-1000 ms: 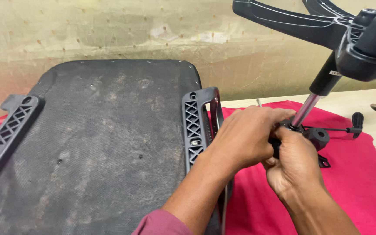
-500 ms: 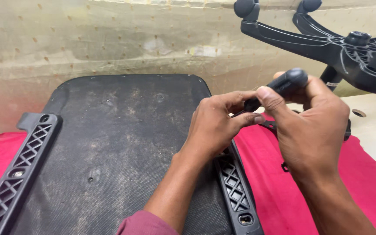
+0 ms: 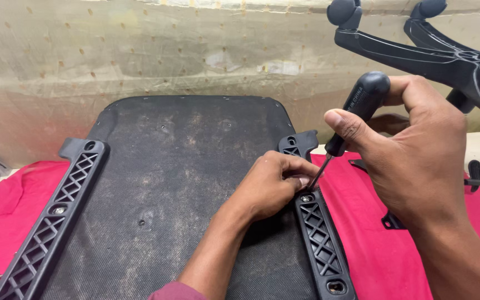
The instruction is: The person uses a screwdriver to attach plastic side rails to a black chair seat by inserting and tightening screws. The person repeatedly picks up screws, aligns the rails, and secures them to the seat.
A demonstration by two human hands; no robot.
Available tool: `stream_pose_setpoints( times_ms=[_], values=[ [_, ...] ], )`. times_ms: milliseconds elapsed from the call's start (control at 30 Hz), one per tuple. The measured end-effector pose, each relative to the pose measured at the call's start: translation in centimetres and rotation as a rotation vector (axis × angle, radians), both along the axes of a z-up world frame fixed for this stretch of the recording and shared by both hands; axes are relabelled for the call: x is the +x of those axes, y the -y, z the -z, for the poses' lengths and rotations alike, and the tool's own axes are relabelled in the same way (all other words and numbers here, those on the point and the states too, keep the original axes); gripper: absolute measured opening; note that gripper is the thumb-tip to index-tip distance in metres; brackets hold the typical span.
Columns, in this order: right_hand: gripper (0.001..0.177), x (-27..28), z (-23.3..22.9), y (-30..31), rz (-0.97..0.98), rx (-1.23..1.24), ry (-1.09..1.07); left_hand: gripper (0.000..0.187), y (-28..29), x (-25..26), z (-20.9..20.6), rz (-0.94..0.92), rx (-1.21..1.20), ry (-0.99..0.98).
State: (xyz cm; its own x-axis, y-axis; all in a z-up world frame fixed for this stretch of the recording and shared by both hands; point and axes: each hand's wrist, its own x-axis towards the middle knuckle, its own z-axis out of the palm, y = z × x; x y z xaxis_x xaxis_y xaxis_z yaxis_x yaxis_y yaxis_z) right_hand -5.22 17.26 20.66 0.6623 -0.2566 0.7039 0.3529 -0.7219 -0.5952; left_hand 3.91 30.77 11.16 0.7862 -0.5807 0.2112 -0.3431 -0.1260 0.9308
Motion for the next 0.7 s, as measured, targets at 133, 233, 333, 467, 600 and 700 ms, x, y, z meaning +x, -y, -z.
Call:
stream_pose_setpoints(
  times_ms=[133, 233, 333, 467, 600, 700],
  values=[
    [0.034, 0.2, 0.4, 0.2, 0.014, 0.009, 0.008, 0.03, -0.3, 0.2, 0.2, 0.121, -0.016, -0.061],
    [0.035, 0.3, 1.0, 0.1, -0.015, 0.07, -0.002, 0.027, -0.3, 0.1, 0.4, 0.123, -0.023, -0.121],
    [0.037, 0.4, 1.6, 0.1, -0.05, 0.072, 0.022, 0.025, -0.2, 0.0, 0.6, 0.116, -0.034, -0.139],
    [0.039, 0.5, 2.0, -0.1, -0.054, 0.074, 0.031, 0.025, -0.2, -0.1, 1.1, 0.098, -0.053, -0.133],
    [0.038, 0.6, 1.9, -0.2, -0.017, 0.098, 0.021, 0.025, -0.1, 0.1, 1.6, 0.104, -0.096, -0.143],
    [0.04, 0.6, 1.8, -0.3, -0.013, 0.031, 0.044, 0.024, 0.0, 0.3, 1.8, 0.087, -0.078, -0.163]
  ],
)
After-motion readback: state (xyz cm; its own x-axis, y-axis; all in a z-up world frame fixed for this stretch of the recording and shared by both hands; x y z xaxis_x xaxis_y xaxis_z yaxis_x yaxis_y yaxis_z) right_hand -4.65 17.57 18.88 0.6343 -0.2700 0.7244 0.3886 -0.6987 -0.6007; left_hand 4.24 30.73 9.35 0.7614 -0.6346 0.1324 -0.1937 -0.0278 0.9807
